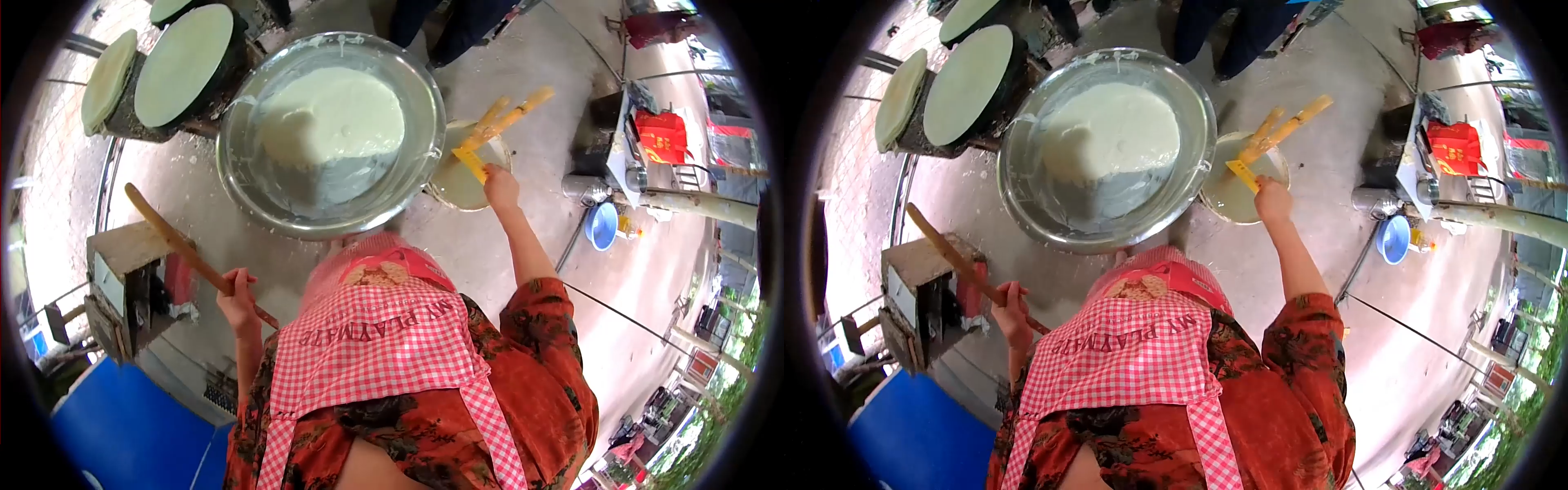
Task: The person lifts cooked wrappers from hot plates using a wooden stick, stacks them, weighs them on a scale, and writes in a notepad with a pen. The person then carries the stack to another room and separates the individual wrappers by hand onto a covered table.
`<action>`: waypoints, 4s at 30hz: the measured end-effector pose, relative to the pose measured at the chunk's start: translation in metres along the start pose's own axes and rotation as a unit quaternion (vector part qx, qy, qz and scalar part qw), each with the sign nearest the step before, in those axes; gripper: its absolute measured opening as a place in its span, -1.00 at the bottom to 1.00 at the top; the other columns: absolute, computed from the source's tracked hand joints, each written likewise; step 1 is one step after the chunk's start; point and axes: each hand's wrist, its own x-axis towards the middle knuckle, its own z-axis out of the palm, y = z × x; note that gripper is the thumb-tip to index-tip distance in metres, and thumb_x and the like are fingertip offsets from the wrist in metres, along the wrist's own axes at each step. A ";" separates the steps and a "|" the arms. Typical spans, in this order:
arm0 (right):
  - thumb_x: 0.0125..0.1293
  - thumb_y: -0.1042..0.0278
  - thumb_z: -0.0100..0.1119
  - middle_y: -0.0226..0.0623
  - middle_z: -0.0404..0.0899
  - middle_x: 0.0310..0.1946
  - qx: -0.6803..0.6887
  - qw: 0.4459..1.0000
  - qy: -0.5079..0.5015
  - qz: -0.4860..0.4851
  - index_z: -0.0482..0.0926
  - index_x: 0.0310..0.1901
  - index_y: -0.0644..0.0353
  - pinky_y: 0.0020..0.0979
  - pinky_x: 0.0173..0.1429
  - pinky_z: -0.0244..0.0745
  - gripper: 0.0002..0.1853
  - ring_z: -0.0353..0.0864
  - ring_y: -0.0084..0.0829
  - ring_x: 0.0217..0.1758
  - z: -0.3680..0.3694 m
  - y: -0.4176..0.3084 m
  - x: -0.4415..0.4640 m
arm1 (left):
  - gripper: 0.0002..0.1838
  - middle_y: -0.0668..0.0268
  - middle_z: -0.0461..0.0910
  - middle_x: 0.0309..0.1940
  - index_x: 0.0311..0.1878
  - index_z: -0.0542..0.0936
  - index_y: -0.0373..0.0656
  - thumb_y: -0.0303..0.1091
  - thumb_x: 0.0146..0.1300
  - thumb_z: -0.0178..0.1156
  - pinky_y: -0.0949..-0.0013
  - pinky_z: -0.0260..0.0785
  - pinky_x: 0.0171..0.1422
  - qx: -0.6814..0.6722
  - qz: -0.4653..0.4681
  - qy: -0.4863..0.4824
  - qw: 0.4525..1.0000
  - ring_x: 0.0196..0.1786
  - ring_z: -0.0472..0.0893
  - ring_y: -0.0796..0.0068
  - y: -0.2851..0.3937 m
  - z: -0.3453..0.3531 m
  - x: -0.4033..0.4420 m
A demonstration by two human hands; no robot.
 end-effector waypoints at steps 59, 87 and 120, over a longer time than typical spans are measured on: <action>0.34 0.12 -0.06 -0.12 0.64 -0.42 0.124 0.983 -0.133 0.022 0.63 -0.35 0.22 -0.17 -0.19 0.51 -0.64 0.62 -0.16 -0.39 0.202 0.063 0.031 | -0.93 0.32 0.56 -0.49 -0.28 0.50 -0.19 -0.42 0.26 0.16 0.60 0.09 -0.63 0.017 -0.136 0.111 0.984 -0.69 0.28 0.72 -0.092 -0.064 -0.006; 0.11 0.54 -0.01 -0.23 0.32 0.28 -0.085 0.984 -0.005 -0.154 0.41 0.18 0.18 0.14 0.34 0.06 -0.48 0.21 -0.24 0.39 0.067 0.050 -0.077 | -0.93 0.33 0.54 -0.53 -0.30 0.49 -0.20 -0.42 0.26 0.13 0.57 0.09 -0.65 0.032 -0.098 0.065 0.993 -0.70 0.27 0.71 -0.102 0.019 -0.134; 0.08 0.38 0.24 -0.11 0.57 -0.20 0.330 0.933 0.078 0.118 0.60 -0.20 0.13 -0.22 0.01 0.47 -0.79 0.55 -0.11 -0.10 0.017 0.485 -0.236 | -0.47 0.18 0.48 -0.12 -0.13 0.46 -0.25 0.02 0.50 -0.35 0.34 0.34 0.00 -0.126 0.112 -0.383 0.908 -0.20 0.47 0.45 0.025 0.458 -0.375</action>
